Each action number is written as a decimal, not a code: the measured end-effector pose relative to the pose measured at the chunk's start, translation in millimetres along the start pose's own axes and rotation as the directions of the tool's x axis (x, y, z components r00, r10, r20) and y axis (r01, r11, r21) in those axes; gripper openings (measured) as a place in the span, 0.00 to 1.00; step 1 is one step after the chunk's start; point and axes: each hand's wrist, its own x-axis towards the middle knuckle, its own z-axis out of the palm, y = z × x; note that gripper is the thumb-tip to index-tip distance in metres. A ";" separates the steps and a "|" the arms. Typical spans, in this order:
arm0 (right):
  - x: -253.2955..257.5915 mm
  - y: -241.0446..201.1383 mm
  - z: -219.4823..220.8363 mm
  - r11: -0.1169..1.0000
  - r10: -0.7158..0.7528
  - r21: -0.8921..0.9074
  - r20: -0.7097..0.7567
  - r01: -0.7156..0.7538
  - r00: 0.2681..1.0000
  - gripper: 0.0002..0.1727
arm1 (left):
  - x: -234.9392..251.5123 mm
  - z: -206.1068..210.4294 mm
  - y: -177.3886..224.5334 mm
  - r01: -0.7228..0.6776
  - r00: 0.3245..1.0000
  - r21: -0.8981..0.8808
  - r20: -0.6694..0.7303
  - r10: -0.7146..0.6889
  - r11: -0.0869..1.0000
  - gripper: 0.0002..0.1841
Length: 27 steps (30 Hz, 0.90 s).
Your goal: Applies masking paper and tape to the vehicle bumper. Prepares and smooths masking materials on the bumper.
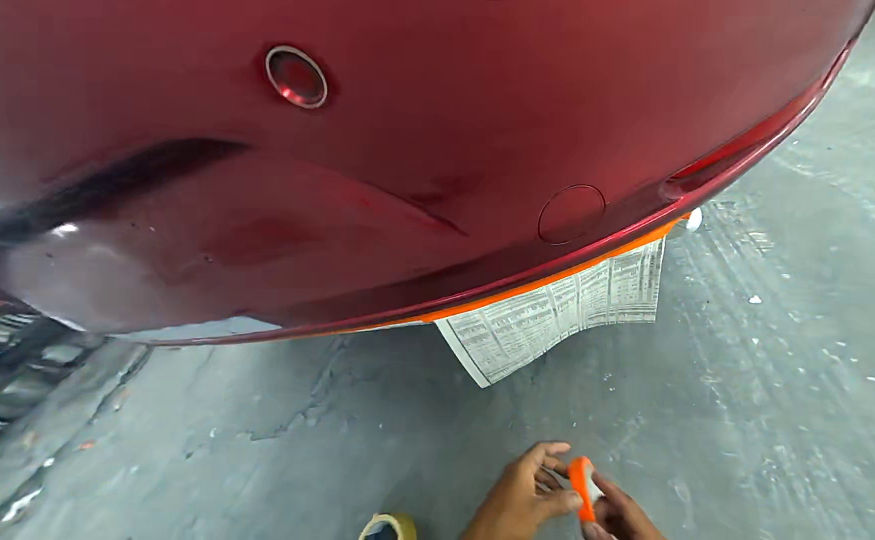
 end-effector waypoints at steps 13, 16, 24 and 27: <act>24.2 -26.3 29.6 0.995 -0.084 0.072 0.140 0.075 0.986 0.35 | -13.8 -44.4 17.6 0.014 0.964 0.294 -0.256 0.065 0.956 0.13; 27.8 -29.7 47.8 0.972 -0.036 0.235 0.150 -0.001 0.988 0.33 | -17.6 -31.9 18.1 -0.040 0.616 0.690 -0.553 0.561 0.723 0.12; 111.6 -64.2 88.8 0.982 0.092 0.134 0.269 -0.132 0.959 0.19 | -10.2 -111.7 60.5 0.103 0.109 0.923 -0.380 0.918 0.370 0.13; 128.7 -77.9 101.9 0.966 0.104 0.210 0.218 -0.150 0.971 0.17 | -1.7 -126.8 71.5 0.132 0.067 0.955 -0.277 0.958 0.267 0.11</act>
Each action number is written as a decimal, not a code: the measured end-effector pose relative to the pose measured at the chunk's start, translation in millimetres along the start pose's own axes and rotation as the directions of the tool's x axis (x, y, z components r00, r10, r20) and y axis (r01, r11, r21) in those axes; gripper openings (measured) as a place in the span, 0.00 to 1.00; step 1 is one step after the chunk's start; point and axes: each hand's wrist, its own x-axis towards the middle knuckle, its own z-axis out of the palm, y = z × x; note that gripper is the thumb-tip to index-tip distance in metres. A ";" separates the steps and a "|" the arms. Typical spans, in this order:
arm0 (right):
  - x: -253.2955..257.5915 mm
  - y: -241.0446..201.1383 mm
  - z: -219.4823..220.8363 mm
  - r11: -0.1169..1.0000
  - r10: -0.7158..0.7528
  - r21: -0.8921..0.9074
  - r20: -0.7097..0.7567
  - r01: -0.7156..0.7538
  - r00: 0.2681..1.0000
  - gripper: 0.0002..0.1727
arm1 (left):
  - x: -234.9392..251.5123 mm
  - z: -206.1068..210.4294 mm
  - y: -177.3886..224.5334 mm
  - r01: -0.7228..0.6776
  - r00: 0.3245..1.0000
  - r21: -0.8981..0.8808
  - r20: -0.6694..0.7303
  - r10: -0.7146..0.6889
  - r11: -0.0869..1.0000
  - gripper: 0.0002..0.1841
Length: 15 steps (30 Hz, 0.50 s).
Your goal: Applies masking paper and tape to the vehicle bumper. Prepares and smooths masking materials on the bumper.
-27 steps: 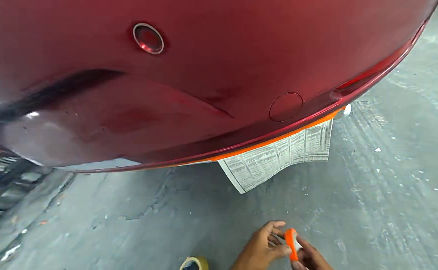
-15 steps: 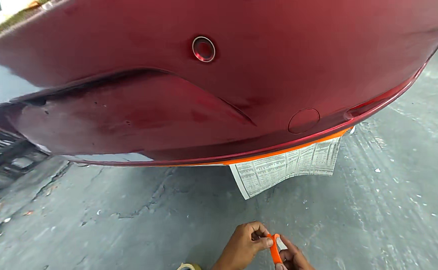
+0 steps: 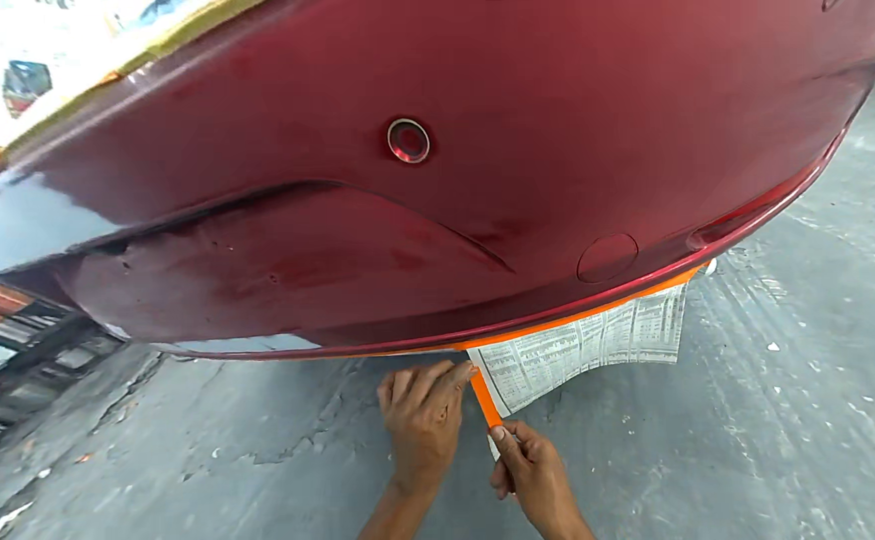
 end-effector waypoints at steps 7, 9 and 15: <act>12.9 -2.2 14.4 0.997 0.021 0.078 -0.106 -0.012 0.994 0.16 | 1.0 19.4 -11.5 -0.033 0.995 0.053 -0.087 0.038 0.998 0.10; 16.5 -3.9 15.9 0.997 0.024 0.075 -0.112 -0.015 0.993 0.15 | 3.8 21.7 -14.0 -0.044 0.993 0.062 -0.104 0.051 0.997 0.10; 23.6 -7.8 18.0 0.996 0.016 0.084 -0.125 -0.006 0.992 0.15 | 11.3 26.3 -17.4 -0.076 0.991 0.091 -0.107 0.085 0.993 0.12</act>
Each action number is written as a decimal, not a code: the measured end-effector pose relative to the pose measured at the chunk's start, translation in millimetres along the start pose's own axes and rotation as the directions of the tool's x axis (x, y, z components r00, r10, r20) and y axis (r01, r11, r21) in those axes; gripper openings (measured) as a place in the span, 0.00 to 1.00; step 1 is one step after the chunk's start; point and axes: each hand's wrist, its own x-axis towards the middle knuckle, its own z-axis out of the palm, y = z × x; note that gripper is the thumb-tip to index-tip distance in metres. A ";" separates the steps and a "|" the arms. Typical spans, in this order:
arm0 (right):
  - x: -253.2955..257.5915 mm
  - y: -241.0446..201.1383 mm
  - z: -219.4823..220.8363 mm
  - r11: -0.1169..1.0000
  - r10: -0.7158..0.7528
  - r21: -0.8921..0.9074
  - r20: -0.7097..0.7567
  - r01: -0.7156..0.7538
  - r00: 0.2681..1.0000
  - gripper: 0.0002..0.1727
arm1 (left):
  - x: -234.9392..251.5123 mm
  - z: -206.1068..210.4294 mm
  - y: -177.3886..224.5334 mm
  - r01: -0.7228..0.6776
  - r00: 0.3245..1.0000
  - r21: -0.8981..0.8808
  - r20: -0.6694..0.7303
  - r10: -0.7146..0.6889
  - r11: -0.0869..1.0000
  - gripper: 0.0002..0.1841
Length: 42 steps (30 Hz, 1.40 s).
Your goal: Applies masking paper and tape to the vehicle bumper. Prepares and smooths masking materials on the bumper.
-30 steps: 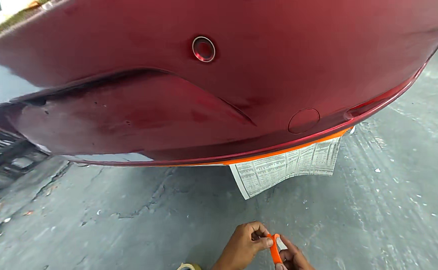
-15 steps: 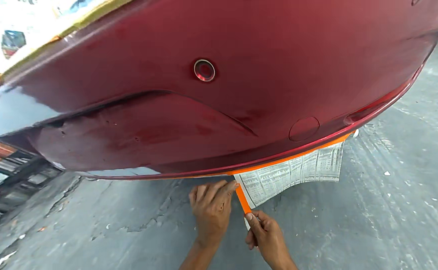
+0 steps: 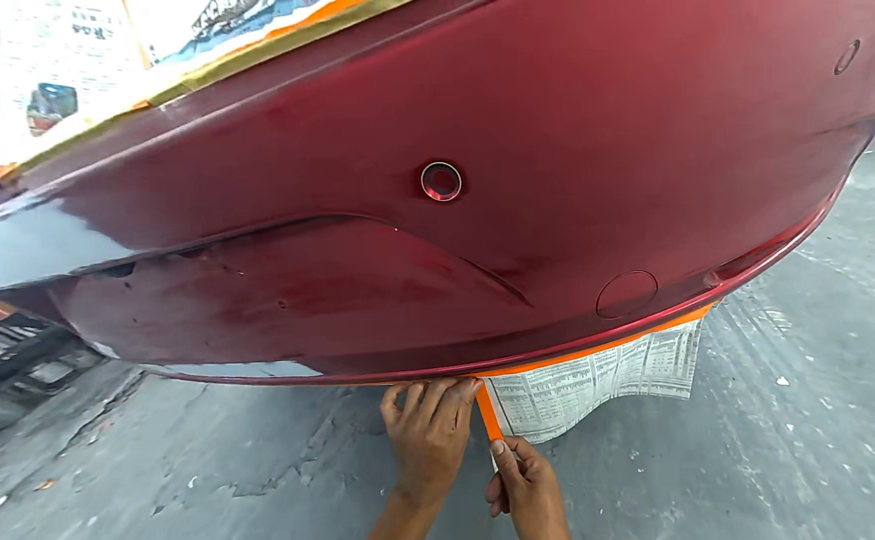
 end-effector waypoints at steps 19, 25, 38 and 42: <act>0.9 -4.4 1.9 1.000 -0.021 0.003 -0.044 0.021 0.999 0.15 | 11.3 -1.8 11.2 0.054 0.999 0.143 -0.017 -0.052 0.988 0.17; 5.3 -6.8 -0.3 1.000 0.006 0.018 -0.049 -0.006 0.999 0.16 | 10.3 -0.4 9.4 0.038 0.999 0.131 -0.028 -0.035 0.991 0.17; 14.0 -1.1 -1.7 0.997 -0.022 0.071 -0.043 0.025 0.999 0.15 | 11.6 3.1 6.4 0.037 0.998 0.134 -0.059 -0.029 0.990 0.23; 16.4 1.3 0.4 0.995 -0.031 0.091 -0.049 0.035 0.998 0.14 | 12.3 2.2 9.9 0.063 0.997 0.130 -0.055 -0.056 0.990 0.24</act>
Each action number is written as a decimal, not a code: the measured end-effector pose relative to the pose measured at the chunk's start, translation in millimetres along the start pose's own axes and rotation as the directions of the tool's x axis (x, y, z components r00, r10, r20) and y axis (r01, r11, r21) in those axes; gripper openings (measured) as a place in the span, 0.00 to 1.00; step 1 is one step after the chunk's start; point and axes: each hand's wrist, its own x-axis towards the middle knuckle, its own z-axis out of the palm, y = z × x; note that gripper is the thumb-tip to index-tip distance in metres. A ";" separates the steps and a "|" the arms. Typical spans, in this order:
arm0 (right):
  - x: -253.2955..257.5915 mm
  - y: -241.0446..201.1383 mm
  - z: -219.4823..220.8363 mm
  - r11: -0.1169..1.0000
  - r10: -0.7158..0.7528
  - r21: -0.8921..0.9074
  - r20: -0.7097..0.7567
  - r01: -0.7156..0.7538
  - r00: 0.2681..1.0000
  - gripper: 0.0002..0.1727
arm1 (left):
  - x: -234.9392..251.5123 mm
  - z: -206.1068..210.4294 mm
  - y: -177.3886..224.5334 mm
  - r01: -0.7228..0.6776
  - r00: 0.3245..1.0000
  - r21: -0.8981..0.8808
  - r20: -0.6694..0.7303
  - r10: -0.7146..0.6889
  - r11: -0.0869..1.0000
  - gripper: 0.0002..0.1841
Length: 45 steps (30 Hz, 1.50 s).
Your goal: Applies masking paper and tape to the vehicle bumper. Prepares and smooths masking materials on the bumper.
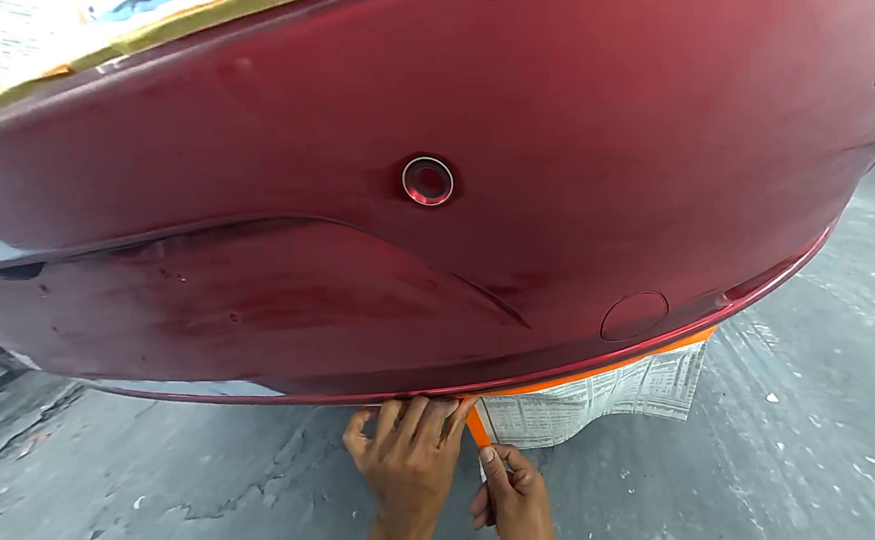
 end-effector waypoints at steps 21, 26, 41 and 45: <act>-1.5 6.1 2.4 0.998 -0.004 0.056 -0.009 0.005 1.000 0.14 | -5.0 -11.6 15.0 0.129 0.985 -0.013 0.116 -0.127 0.992 0.16; -1.9 7.9 3.4 0.998 -0.019 0.061 -0.012 0.020 1.000 0.15 | -0.9 -15.4 15.4 0.153 0.978 0.016 0.139 -0.153 0.988 0.16; -3.2 3.9 0.7 0.999 0.007 0.052 -0.002 -0.007 1.000 0.15 | -4.8 -7.6 5.3 0.036 0.999 0.054 0.027 -0.037 0.998 0.16; -2.2 1.9 0.0 0.998 0.033 0.047 -0.014 -0.032 0.999 0.15 | -1.5 -8.7 3.8 0.011 0.999 0.051 0.036 -0.013 0.999 0.17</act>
